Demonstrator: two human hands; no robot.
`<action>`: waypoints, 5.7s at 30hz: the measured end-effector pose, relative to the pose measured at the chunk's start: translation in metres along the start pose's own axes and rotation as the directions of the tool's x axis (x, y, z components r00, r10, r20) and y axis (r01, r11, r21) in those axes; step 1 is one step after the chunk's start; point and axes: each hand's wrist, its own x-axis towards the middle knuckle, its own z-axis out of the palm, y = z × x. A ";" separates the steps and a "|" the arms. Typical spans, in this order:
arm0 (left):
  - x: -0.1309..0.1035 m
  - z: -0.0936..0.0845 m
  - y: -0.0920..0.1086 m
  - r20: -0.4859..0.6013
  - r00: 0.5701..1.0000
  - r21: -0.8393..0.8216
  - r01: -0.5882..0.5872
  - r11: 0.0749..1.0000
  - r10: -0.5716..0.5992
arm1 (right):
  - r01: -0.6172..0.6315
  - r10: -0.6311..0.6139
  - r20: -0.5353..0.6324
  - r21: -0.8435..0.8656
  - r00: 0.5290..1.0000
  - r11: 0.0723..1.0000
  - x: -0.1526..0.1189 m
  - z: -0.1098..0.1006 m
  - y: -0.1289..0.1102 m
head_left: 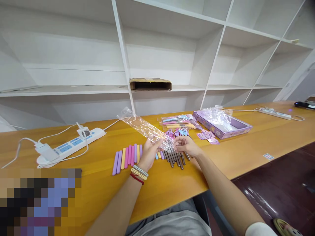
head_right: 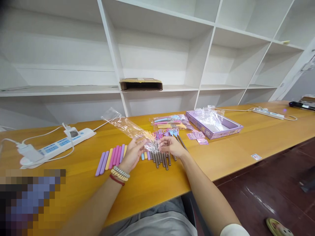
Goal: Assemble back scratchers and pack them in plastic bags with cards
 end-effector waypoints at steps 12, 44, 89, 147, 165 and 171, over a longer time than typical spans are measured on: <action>-0.002 0.004 -0.020 0.111 0.992 0.255 -0.092 0.962 0.065 | 0.090 -0.073 0.094 -0.185 0.993 0.979 -0.008 0.011 0.002; -0.008 0.011 -0.019 0.087 0.996 0.260 0.001 0.966 -0.024 | -0.817 -0.271 -0.838 -0.533 0.474 0.219 -0.030 -0.125 0.009; -0.009 0.003 -0.014 0.322 0.917 0.837 -0.392 0.381 0.237 | -0.549 -0.050 -0.553 -0.832 0.832 0.075 -0.023 -0.095 0.009; 0.079 0.002 0.062 0.178 0.943 0.976 -0.207 0.075 0.283 | -0.212 -0.394 -0.450 -0.830 0.802 0.517 -0.018 -0.086 0.011; 0.107 -0.022 0.039 0.014 1.000 0.999 -0.013 0.050 -0.024 | -0.194 -0.407 -0.474 -0.803 0.781 0.563 -0.014 -0.085 0.011; 0.050 -0.050 0.054 0.116 0.992 0.993 -0.116 0.012 -0.053 | -0.182 -0.408 -0.464 -0.805 0.786 0.565 -0.015 -0.084 0.011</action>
